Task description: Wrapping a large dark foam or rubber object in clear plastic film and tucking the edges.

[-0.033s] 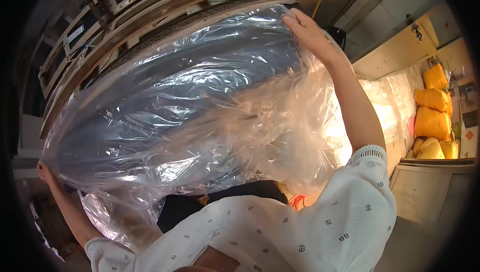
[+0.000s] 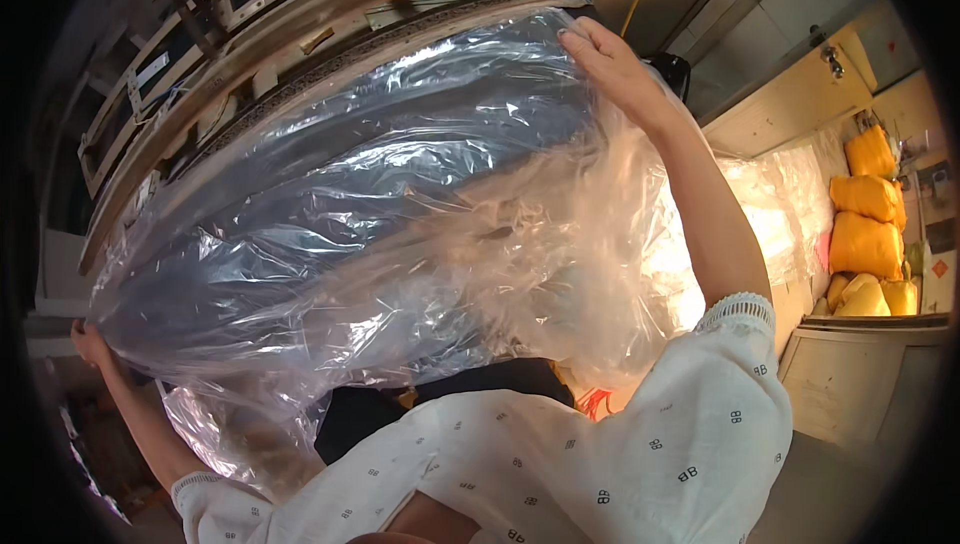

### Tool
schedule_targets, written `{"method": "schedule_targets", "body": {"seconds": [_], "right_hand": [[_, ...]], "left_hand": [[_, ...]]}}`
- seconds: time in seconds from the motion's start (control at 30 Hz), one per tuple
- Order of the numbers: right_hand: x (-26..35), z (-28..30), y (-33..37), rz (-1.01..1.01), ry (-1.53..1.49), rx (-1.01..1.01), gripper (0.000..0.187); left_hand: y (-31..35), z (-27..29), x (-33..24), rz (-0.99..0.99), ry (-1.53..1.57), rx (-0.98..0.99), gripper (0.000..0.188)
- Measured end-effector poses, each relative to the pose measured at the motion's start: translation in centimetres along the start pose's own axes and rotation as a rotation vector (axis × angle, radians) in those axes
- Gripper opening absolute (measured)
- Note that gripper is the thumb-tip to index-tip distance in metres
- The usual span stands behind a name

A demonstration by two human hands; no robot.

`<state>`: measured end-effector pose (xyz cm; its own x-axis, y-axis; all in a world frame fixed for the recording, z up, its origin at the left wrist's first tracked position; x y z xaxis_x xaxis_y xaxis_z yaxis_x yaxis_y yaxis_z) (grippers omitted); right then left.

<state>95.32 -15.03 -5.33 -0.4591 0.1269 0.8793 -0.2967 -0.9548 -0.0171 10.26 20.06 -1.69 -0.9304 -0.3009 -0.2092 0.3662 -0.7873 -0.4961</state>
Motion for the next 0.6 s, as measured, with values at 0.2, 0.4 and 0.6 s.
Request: {"method": "schedule_targets", "body": {"seconds": [0.2, 0.4, 0.6], "right_hand": [[8.9, -3.7, 5.5, 0.085, -0.143, 0.022, 0.019], [16.0, -8.4, 8.6, 0.337, -0.16, 0.273, 0.014], [15.7, -7.2, 7.9, 0.601, 0.629, 0.141, 0.016]], "left_hand": [[20.7, 5.2, -28.7, -0.546, 0.997, 0.654, 0.035], [39.1, 19.2, -41.6, -1.024, 1.433, 0.684, 0.033], [38.9, 15.5, -32.6, -0.779, 1.555, 0.974, 0.008]]}}
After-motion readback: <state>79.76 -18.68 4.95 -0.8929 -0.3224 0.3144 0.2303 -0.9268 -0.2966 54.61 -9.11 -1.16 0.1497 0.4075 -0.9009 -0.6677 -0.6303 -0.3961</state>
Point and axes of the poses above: each hand's wrist, its own y-axis away from the middle knuckle, its own z-axis out of the back of the hand, x = y × z, the point moved 5 cm from there along -y, towards the middle knuckle, and after that the axes turned 9 degrees about x, right-handed, at the moved point
